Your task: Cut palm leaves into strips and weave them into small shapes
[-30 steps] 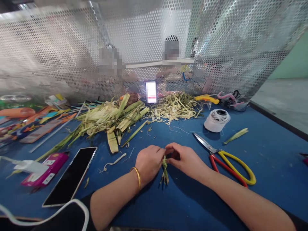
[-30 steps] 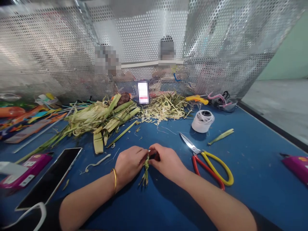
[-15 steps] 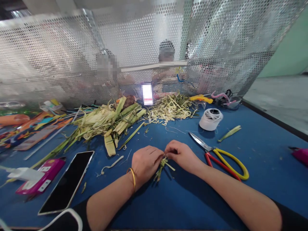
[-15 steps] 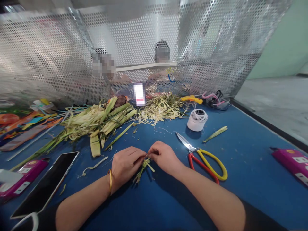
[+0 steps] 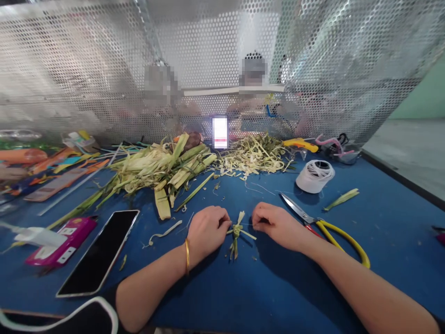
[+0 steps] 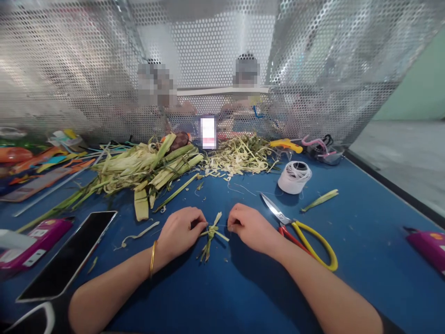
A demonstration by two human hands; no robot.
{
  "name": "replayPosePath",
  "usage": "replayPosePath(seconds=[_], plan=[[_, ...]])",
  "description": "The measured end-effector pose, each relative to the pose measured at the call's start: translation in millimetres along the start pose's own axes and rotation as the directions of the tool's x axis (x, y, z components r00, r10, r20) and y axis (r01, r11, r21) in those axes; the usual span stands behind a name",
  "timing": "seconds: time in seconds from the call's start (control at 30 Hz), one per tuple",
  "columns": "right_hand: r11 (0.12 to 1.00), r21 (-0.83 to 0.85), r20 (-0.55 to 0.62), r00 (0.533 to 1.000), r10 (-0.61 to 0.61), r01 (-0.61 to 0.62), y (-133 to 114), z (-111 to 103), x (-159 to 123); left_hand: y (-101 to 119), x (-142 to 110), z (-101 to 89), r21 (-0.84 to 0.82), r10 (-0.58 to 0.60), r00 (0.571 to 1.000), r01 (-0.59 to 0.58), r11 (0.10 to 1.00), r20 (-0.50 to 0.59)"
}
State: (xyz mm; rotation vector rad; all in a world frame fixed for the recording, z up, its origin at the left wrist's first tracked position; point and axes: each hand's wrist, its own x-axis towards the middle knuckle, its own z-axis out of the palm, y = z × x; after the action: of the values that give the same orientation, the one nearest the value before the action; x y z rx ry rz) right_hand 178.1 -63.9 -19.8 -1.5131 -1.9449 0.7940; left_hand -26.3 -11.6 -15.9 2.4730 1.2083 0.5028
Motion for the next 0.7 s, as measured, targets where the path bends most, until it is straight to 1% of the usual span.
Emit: replayPosePath(seconds=[0.1, 0.23, 0.3, 0.37, 0.43, 0.5, 0.57, 0.63, 0.7], plan=[[0.993, 0.118, 0.019, 1.000, 0.001, -0.003, -7, -1, -1, 0, 3, 0.3, -0.040, -0.050, 0.999, 0.051, 0.998, 0.016], [0.955, 0.297, -0.041, 0.999, 0.006, 0.006, -13, 4, 0, 0, 5, -1.7, -0.092, -0.079, 0.996, 0.082, 0.992, 0.035], [0.929, 0.368, -0.026, 1.000, -0.016, 0.025, -12, 7, 1, -1, 6, -3.1, -0.130, -0.104, 0.993, 0.110, 0.985, 0.046], [0.911, 0.413, 0.016, 0.999, -0.033, 0.023, -11, 11, 1, -5, 7, -3.5, -0.191, -0.131, 0.990, 0.140, 0.971, 0.058], [0.919, 0.394, 0.044, 0.999, -0.015, -0.003, -11, 14, 1, -7, 8, -2.7, -0.289, -0.143, 0.988, 0.154, 0.945, 0.057], [0.940, 0.340, 0.050, 0.999, 0.012, -0.029, -11, 16, 1, -8, 9, -1.6, -0.427, -0.151, 0.987, 0.158, 0.890, 0.049], [0.949, 0.315, 0.049, 0.999, 0.014, -0.029, -12, 16, 1, -6, 9, -1.3, -0.582, -0.168, 0.984, 0.173, 0.795, 0.062], [0.948, 0.317, 0.047, 0.999, -0.004, -0.011, -13, 17, 1, -1, 9, -2.1, -0.703, -0.177, 0.976, 0.214, 0.678, 0.127], [0.956, 0.294, 0.035, 0.999, -0.017, 0.006, -13, 16, 2, 3, 8, -3.3, -0.771, -0.153, 0.963, 0.270, 0.576, 0.223]])
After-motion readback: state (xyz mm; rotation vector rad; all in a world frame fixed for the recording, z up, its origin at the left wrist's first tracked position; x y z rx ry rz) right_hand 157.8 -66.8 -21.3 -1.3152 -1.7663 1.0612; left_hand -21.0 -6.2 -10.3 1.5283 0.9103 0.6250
